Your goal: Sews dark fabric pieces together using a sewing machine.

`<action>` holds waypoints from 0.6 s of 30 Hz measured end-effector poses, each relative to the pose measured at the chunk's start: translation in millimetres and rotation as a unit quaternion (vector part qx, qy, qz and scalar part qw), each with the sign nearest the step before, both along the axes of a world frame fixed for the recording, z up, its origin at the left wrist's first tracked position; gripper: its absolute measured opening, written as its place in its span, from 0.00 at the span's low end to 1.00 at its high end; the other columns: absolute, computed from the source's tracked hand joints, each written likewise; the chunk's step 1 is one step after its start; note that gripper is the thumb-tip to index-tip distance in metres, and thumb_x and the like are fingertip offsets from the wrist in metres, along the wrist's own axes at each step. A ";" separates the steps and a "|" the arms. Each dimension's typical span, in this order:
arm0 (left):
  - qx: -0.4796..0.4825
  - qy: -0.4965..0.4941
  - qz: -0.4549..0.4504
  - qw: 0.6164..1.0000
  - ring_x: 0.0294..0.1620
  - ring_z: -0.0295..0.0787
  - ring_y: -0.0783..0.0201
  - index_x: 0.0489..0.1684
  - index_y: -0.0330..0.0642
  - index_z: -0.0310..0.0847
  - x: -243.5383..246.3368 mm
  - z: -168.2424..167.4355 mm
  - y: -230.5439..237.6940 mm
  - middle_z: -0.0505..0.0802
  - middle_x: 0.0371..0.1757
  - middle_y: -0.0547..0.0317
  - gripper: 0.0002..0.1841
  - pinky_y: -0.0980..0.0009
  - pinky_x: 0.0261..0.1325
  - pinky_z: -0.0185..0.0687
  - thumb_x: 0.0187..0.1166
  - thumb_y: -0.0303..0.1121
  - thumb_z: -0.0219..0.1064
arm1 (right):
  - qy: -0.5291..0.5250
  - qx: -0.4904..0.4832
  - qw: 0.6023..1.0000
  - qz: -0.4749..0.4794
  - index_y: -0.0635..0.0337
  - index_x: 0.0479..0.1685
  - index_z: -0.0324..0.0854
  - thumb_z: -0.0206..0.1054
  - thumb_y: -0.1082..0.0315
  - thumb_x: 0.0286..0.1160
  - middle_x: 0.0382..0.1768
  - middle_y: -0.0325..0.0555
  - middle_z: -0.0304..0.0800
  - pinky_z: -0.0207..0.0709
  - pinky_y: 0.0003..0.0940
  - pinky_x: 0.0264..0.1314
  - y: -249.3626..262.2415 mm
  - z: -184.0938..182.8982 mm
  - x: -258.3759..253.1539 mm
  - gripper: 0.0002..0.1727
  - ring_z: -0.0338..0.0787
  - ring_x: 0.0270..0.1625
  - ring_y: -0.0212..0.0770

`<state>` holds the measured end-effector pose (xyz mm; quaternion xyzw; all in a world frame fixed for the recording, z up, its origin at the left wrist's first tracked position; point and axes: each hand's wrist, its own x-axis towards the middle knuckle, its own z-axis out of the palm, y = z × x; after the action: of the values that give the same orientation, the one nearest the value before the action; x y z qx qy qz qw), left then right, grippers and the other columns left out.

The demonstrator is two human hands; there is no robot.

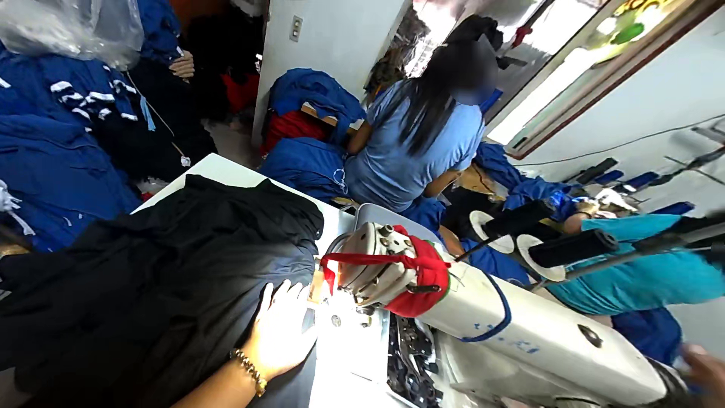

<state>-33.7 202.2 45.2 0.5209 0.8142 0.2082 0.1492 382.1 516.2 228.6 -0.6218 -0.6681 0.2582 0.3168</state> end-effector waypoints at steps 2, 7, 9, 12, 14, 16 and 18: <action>-0.002 0.010 -0.004 1.000 0.97 0.39 0.53 0.94 0.48 0.56 -0.5 -8.0 -1.6 0.59 0.95 0.55 0.43 0.40 0.93 0.21 0.83 0.68 0.42 | 0.072 -0.062 0.994 0.048 0.58 0.85 0.62 0.41 0.39 0.89 0.70 0.47 0.82 0.80 0.46 0.71 28.3 -33.2 23.8 0.37 0.85 0.68 0.36; -0.023 0.045 -0.023 0.998 0.97 0.35 0.51 0.95 0.52 0.53 -0.7 -12.6 -4.9 0.54 0.96 0.53 0.51 0.38 0.93 0.21 0.74 0.77 0.41 | 0.258 0.004 0.949 0.181 0.52 0.74 0.70 0.38 0.52 0.91 0.59 0.28 0.90 0.83 0.38 0.68 18.5 -65.3 30.2 0.25 0.88 0.62 0.27; -0.032 0.058 -0.025 0.997 0.97 0.35 0.50 0.95 0.51 0.52 -0.2 -12.4 -4.1 0.53 0.96 0.52 0.53 0.37 0.93 0.21 0.72 0.78 0.41 | 0.376 0.077 0.893 0.236 0.63 0.73 0.67 0.41 0.59 0.90 0.63 0.37 0.89 0.80 0.37 0.74 7.0 -75.3 26.8 0.23 0.87 0.66 0.32; -0.045 0.060 -0.032 0.997 0.97 0.34 0.49 0.95 0.51 0.51 0.3 -8.8 -3.7 0.52 0.96 0.49 0.51 0.36 0.91 0.20 0.74 0.75 0.42 | 0.549 0.159 0.791 0.218 0.63 0.34 0.83 0.33 0.64 0.92 0.32 0.41 0.95 0.88 0.31 0.59 0.5 -76.1 20.2 0.30 0.96 0.42 0.35; -0.037 0.064 -0.032 0.997 0.97 0.36 0.48 0.95 0.51 0.53 0.0 -9.2 -2.1 0.54 0.96 0.48 0.48 0.35 0.91 0.21 0.76 0.72 0.43 | 0.486 0.164 0.836 0.195 0.58 0.34 0.81 0.34 0.59 0.94 0.28 0.33 0.90 0.85 0.24 0.52 19.3 -78.1 37.7 0.28 0.91 0.36 0.26; -0.047 0.056 -0.031 0.997 0.97 0.36 0.49 0.95 0.53 0.53 -2.1 -6.2 0.7 0.54 0.96 0.50 0.44 0.36 0.91 0.21 0.80 0.67 0.42 | 0.289 0.091 0.943 0.138 0.64 0.66 0.71 0.35 0.58 0.94 0.50 0.31 0.88 0.81 0.29 0.67 11.0 -65.2 30.4 0.24 0.87 0.56 0.22; -0.075 0.044 -0.034 0.996 0.97 0.35 0.50 0.95 0.53 0.53 -5.7 -1.1 4.6 0.53 0.96 0.51 0.40 0.36 0.92 0.21 0.84 0.62 0.40 | 0.192 0.043 0.977 0.084 0.63 0.70 0.72 0.36 0.56 0.94 0.52 0.28 0.89 0.82 0.31 0.66 8.3 -60.8 20.8 0.26 0.87 0.56 0.20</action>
<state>-39.4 206.8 44.1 0.5440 0.8153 0.1186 0.1590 402.9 524.5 167.7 -0.4883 -0.6548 0.3693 0.4432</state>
